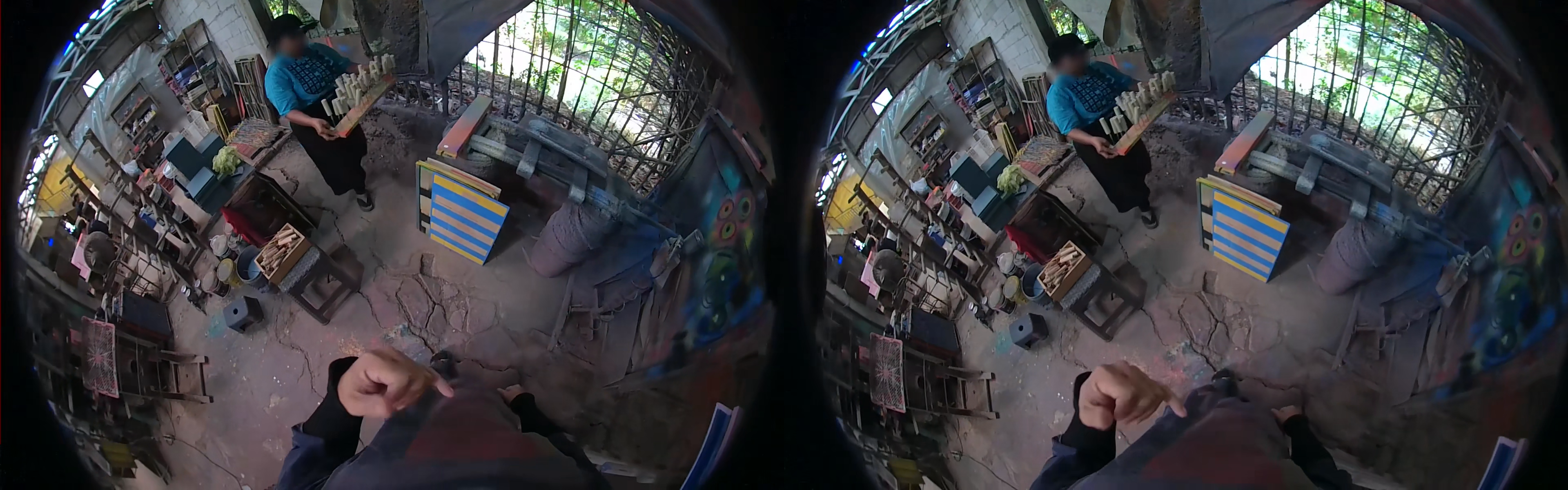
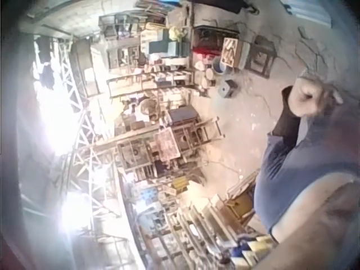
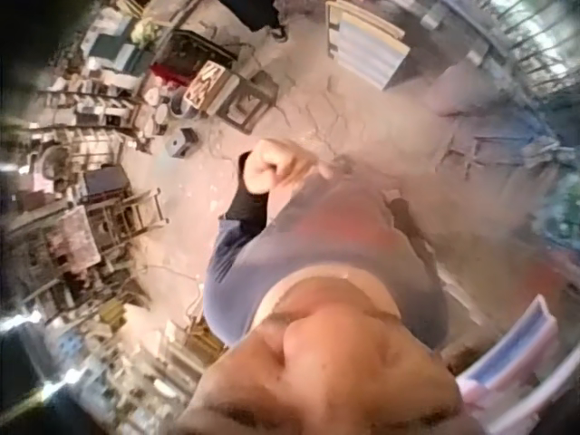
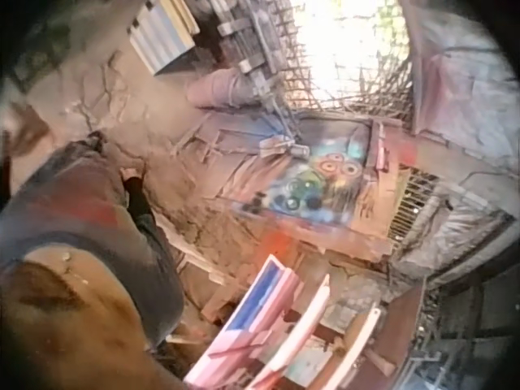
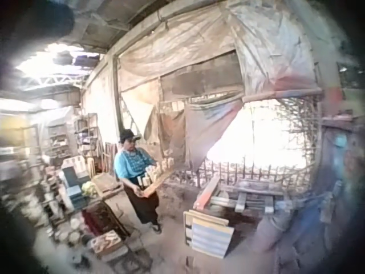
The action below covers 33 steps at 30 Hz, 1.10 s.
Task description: The person uses a spray gun to apply paint to a series of small cylindrical wooden dowels. They pick up each dowel individually from a wooden rack, spray it, and place it back in the rack, repeating this process for multiple items.
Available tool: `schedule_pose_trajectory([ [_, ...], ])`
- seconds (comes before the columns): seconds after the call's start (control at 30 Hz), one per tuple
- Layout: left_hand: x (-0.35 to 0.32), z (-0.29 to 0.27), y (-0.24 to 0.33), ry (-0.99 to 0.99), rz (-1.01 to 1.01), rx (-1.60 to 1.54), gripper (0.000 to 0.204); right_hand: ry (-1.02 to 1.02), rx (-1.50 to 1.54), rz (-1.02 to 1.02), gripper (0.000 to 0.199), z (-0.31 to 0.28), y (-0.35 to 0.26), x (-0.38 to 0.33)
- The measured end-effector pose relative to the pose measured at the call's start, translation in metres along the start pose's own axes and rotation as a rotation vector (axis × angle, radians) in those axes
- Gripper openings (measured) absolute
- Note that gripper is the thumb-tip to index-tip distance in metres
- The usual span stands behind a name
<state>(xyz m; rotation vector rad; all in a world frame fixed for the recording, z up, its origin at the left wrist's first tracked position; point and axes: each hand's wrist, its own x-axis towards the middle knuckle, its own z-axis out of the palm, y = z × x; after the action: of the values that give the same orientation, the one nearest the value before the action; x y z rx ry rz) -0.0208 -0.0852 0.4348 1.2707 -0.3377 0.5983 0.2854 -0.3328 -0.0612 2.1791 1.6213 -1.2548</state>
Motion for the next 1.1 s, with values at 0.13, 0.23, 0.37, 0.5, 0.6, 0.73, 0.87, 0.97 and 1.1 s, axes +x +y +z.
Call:
schedule_pose_trajectory([
  [0.13, 0.034, 0.058, 0.016, -0.479, 0.082, 0.012, 0.016, -0.001, 0.073, -0.003, 0.041, 0.006, -0.001, -0.005],
  [0.23, 0.038, 0.072, 0.008, -0.726, 0.127, -0.026, 0.023, 0.067, 0.163, 0.04, 0.051, 0.013, -0.002, -0.008],
  [0.37, 0.028, 0.076, -0.001, -0.822, 0.051, -0.095, 0.029, 0.161, 0.056, -0.049, 0.053, 0.011, 0.005, -0.017],
  [0.5, 0.049, 0.071, 0.001, -0.963, 0.021, -0.186, 0.022, 0.132, 0.265, 0.056, 0.051, 0.018, 0.021, -0.022],
  [0.6, 0.051, 0.085, 0.004, -0.93, 0.066, -0.127, 0.023, 0.293, 0.081, -0.096, 0.049, 0.039, 0.035, -0.024],
  [0.73, 0.064, 0.092, 0.005, -0.567, 0.316, -0.069, 0.016, 0.199, 0.234, 0.033, 0.05, 0.002, 0.012, -0.047],
  [0.87, 0.058, 0.123, -0.02, -0.312, 0.519, -0.248, 0.02, 0.357, 0.493, 0.294, 0.044, 0.038, 0.025, -0.078],
  [0.97, 0.056, 0.134, -0.045, -0.229, 0.518, -0.359, 0.022, 0.438, 0.748, 0.307, 0.043, 0.048, 0.0, -0.086],
  [1.1, 0.053, 0.2, -0.086, 0.021, 0.506, -0.775, 0.027, 0.527, 0.761, 0.481, 0.044, 0.083, -0.048, -0.126],
])
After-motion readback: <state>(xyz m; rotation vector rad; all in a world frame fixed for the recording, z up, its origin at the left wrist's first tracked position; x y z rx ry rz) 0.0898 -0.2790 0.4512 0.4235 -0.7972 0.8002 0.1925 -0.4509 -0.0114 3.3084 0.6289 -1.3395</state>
